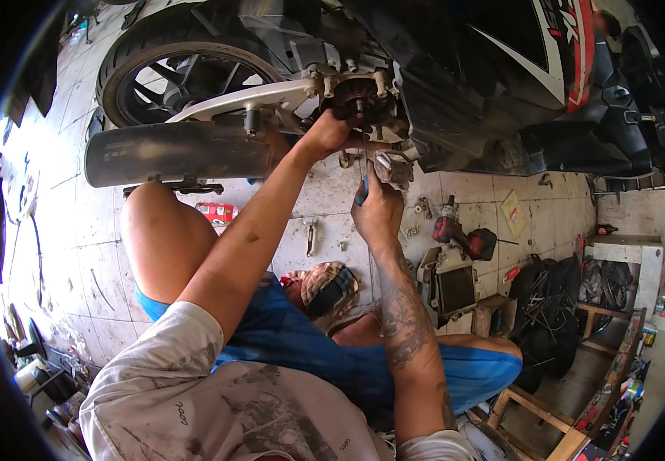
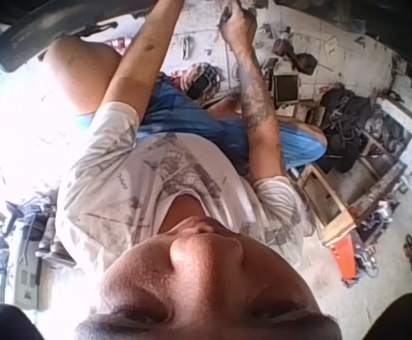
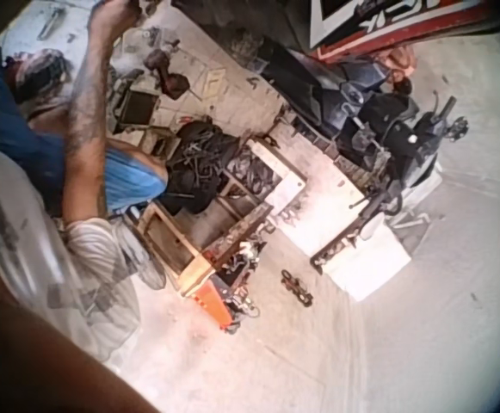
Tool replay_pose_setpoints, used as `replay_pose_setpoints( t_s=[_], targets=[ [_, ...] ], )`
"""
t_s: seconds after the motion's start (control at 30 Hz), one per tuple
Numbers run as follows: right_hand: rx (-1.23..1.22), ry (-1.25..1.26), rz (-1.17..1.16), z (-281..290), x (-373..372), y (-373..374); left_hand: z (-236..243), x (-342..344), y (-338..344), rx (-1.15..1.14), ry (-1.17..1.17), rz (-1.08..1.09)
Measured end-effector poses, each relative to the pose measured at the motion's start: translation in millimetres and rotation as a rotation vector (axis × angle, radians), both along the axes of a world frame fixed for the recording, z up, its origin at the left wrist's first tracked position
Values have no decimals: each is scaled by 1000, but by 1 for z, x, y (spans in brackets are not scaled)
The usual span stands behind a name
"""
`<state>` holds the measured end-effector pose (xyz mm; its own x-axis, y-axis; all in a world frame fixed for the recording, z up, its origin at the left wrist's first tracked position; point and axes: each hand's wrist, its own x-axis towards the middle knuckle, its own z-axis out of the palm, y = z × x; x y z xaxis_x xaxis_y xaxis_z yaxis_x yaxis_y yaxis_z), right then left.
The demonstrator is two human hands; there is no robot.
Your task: The person is using a screwdriver to disassemble parts of a motorcycle engine or chassis while sitting on the floor of a repair shop.
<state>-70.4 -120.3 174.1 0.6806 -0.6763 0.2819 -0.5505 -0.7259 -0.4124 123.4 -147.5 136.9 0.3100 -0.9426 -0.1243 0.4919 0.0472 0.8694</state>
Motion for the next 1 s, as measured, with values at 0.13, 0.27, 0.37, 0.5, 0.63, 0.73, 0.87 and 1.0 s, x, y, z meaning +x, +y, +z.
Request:
replay_pose_setpoints(
  t_s=[0.13, 0.27, 0.37, 0.5, 0.63, 0.73, 0.87, 1.0],
  targets=[
    [-228, 130, 79, -8, -7, -8, -3, 1, 0, -87, -188, 2],
    [-302, 140, 114, -13, 0, -8, -17, 16, 1, -126, -474, 86],
    [-331, 155, 98, -8, -2, -5, -9, 11, 2, -173, -797, 70],
    [176, 20, -25, -10, 3, -1, 9, -3, 5, 5, -163, 43],
    [491, -171, -136, -2, 12, 3, 1, 0, 1, 46, -204, 72],
    [376, -214, -77, -12, 11, 2, -9, -1, -6, 59, 58, 143],
    [628, -435, -80, -29, 9, -1, -15, 5, -3, -314, -1174, 236],
    [779, -599, -28, -45, 18, 0, -28, 15, -11, -269, -624, 91]
  ],
)
